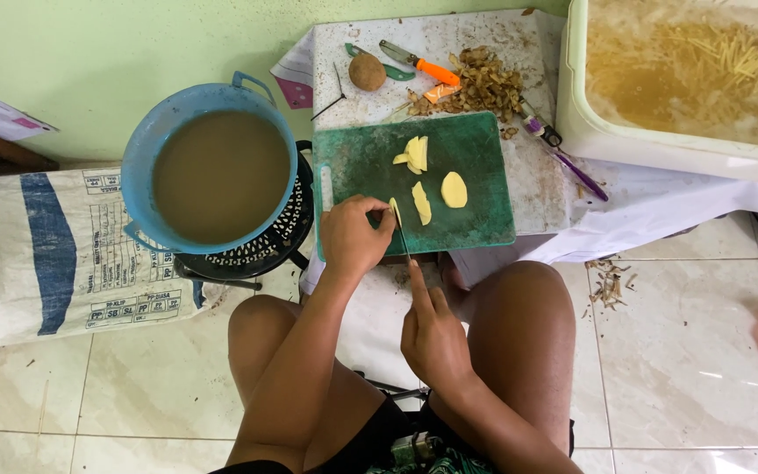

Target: A person slices a potato into thin pieces using a knife on a cutting board while sitting on the floor.

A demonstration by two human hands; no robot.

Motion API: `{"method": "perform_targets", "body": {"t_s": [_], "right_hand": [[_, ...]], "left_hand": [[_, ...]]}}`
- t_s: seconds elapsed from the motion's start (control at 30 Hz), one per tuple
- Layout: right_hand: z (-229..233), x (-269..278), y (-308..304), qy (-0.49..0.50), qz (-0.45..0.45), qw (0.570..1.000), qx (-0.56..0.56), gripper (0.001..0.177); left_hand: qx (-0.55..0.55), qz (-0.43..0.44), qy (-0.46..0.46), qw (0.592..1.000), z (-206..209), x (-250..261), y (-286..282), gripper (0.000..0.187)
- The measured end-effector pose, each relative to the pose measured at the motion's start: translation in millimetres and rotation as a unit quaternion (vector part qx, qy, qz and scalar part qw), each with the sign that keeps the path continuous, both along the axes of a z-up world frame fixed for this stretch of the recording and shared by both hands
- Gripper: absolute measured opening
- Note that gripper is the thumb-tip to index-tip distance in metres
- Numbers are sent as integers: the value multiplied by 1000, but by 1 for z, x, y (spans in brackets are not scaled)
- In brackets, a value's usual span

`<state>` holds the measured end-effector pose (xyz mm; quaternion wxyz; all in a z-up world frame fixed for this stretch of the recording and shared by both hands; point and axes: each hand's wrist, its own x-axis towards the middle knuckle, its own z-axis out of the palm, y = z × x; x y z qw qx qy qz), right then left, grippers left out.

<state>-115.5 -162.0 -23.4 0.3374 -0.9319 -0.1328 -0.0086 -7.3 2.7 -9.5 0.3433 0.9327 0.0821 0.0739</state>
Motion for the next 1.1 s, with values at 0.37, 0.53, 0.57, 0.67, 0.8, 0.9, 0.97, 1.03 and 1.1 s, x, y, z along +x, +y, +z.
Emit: {"method": "perform_targets", "body": {"t_s": [0.37, 0.53, 0.57, 0.67, 0.8, 0.9, 0.97, 1.03, 1.1], "right_hand": [[-3, 15, -16, -30, -34, 999, 29, 65], [1, 19, -18, -60, -64, 996, -22, 64], [2, 18, -18, -64, -66, 995, -31, 64], [-3, 18, -19, -77, -79, 993, -52, 64], [-7, 18, -21, -93, -93, 989, -67, 63], [-8, 17, -21, -106, -102, 987, -72, 60], [-9, 16, -21, -109, -104, 986, -76, 61], [-9, 15, -21, -113, -105, 985, -80, 62], [-7, 14, -20, -106, -105, 986, -80, 63]], "left_hand": [[12, -5, -36, 999, -10, 2, 2, 13], [46, -58, -114, 991, 7, 0, -6, 25], [63, -75, -130, 987, 4, 1, -8, 30], [96, -110, -146, 978, -1, 3, -11, 37], [144, -140, -141, 969, -9, 5, -13, 39], [149, -141, -123, 971, -8, 7, -16, 38], [152, -145, -119, 970, -8, 7, -16, 38], [154, -148, -115, 970, -9, 9, -17, 38], [179, -151, -105, 966, -12, 10, -17, 36]]}}
